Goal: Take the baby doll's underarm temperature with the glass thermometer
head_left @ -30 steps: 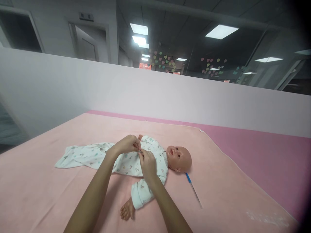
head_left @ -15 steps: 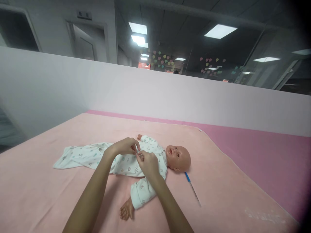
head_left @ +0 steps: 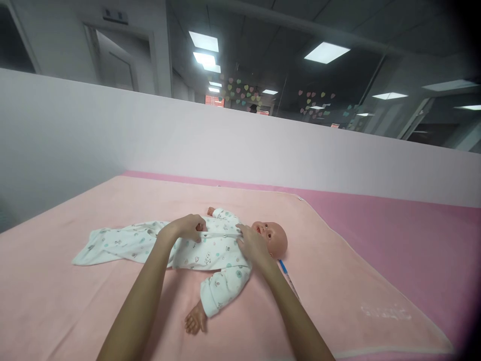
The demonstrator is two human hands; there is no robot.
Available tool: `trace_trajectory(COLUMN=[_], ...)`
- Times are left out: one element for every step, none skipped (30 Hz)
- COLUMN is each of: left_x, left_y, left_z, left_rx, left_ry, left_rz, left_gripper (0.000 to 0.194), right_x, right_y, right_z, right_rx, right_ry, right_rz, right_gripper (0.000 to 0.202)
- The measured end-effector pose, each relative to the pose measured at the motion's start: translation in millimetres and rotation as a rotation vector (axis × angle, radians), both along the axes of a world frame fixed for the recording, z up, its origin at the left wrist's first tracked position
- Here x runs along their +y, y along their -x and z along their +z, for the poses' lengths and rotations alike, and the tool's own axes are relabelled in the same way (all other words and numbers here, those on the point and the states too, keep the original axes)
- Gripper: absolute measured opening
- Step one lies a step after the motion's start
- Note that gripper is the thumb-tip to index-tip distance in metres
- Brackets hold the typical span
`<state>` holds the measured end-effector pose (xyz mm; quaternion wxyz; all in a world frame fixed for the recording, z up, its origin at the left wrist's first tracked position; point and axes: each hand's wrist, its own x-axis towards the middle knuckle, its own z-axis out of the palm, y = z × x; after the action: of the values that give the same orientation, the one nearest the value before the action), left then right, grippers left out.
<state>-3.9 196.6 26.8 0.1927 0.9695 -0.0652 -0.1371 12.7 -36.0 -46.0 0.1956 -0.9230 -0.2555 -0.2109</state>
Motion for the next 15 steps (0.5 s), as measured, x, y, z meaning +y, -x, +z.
trace_trajectory(left_x=[1,2,3,4,6,7,8,9,10,10,11,11,11,11,10], left_y=[1,2,4,5,8,10,13,17,21,26,32,38,44,51,56], left_z=[0.4,0.8,1.1,1.1,0.5,-0.8,-2.9,-5.8,-9.4,-13.6,-18.2,-22.9,-27.4,-31.5,-34.9], left_rx=[0.0,0.0,0.001,-0.002,-0.012,-0.032,-0.06,-0.097,-0.139,-0.179,-0.213,-0.238,-0.257,-0.275,-0.291], left_ry=[-0.003,-0.003,0.0,0.006,0.012,0.019,0.022,0.017,0.001,-0.025,-0.056,-0.085,-0.107,-0.121,-0.127], left_rz=[-0.002,-0.01,-0.023,-0.041,-0.065,-0.096,-0.132,-0.165,-0.19,-0.204,-0.209,-0.211,-0.217,-0.223,-0.225], left_gripper=[0.028,0.023,0.019,0.016,0.013,0.011,0.01,0.01,0.01,0.011,0.013,0.014,0.014,0.015,0.014], right_x=[-1,-2,-4,-6,-9,-13,-16,-20,-23,-27,-29,-31,-33,-34,-35], right_y=[-1,-1,0,1,4,6,9,13,17,20,24,28,31,33,36], right_z=[1.5,3.4,5.2,6.5,7.1,6.5,4.7,1.6,-2.6,-7.6,-13.0,-18.5,-23.6,-28.1,-31.8], right_rx=[-0.011,-0.022,-0.034,-0.049,-0.067,-0.085,-0.101,-0.111,-0.114,-0.113,-0.112,-0.115,-0.123,-0.137,-0.151], right_ry=[0.013,0.026,0.039,0.055,0.073,0.088,0.097,0.101,0.101,0.099,0.094,0.091,0.09,0.091,0.094], right_rz=[0.0,-0.002,-0.005,-0.005,0.0,0.007,0.012,0.014,0.017,0.018,0.019,0.022,0.027,0.031,0.032], right_gripper=[0.039,0.037,0.034,0.029,0.025,0.022,0.02,0.019,0.019,0.018,0.018,0.017,0.016,0.016,0.016])
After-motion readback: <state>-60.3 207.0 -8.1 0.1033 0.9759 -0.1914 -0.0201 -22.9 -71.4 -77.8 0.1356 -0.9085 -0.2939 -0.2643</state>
